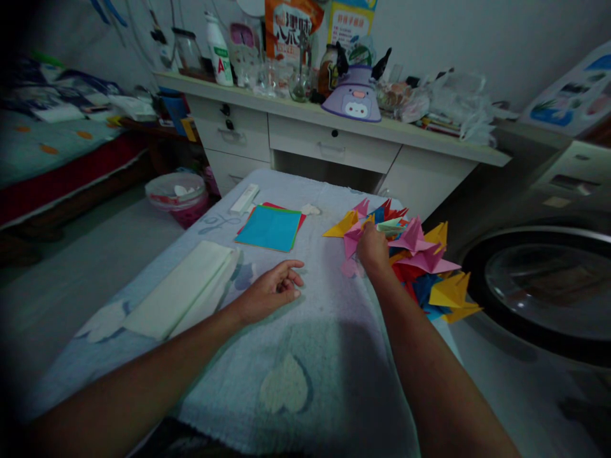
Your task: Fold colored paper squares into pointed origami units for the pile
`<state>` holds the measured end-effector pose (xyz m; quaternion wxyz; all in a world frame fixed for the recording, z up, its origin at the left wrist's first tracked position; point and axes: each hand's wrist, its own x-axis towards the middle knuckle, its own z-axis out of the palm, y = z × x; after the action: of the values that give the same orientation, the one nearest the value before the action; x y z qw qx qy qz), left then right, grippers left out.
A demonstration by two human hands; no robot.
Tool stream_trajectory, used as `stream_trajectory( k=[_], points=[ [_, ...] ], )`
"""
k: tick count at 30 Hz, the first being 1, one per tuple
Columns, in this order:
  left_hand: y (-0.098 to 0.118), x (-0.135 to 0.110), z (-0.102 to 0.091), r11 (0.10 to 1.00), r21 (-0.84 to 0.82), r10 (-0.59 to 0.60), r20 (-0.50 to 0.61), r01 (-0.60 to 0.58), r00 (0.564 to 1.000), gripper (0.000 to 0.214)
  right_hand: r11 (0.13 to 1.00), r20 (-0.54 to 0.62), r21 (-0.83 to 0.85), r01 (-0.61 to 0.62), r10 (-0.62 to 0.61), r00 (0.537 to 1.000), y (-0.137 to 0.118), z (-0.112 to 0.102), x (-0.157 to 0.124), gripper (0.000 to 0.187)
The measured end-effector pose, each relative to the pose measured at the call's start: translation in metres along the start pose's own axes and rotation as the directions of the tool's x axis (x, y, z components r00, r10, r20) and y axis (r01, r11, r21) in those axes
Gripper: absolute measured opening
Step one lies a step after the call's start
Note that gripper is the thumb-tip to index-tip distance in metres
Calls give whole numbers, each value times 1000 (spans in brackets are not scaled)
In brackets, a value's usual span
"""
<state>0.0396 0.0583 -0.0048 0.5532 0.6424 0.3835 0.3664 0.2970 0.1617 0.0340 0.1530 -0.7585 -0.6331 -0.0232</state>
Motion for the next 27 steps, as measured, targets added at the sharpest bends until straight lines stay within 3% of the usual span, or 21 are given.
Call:
stream_trajectory(
  k=[6,9,12,15,22,27],
  points=[
    [1,-1,0,1000,17,-1,10,1,1000,50,995,-170,82,61,-46,984,2,-3,-27,56],
    [1,-1,0,999,36,-1,7,1,1000,50,985,-209,109,133,-108,972,1,-1,-49,48],
    [1,-1,1,998,70,1,9,-1,1000,44,963,-62,59,262,-258,964,-6,5,-71,34],
    [3,-1,2,995,98,-5,21,3,1000,39,947,63,-50,317,-314,947,-15,15,-84,33],
    [6,-2,2,995,94,-20,19,19,1000,37,948,59,-89,304,-300,952,-12,37,-83,49],
    [4,-2,3,991,135,-4,27,1,1000,35,946,89,-72,316,-310,947,-11,32,-88,52]
  ],
)
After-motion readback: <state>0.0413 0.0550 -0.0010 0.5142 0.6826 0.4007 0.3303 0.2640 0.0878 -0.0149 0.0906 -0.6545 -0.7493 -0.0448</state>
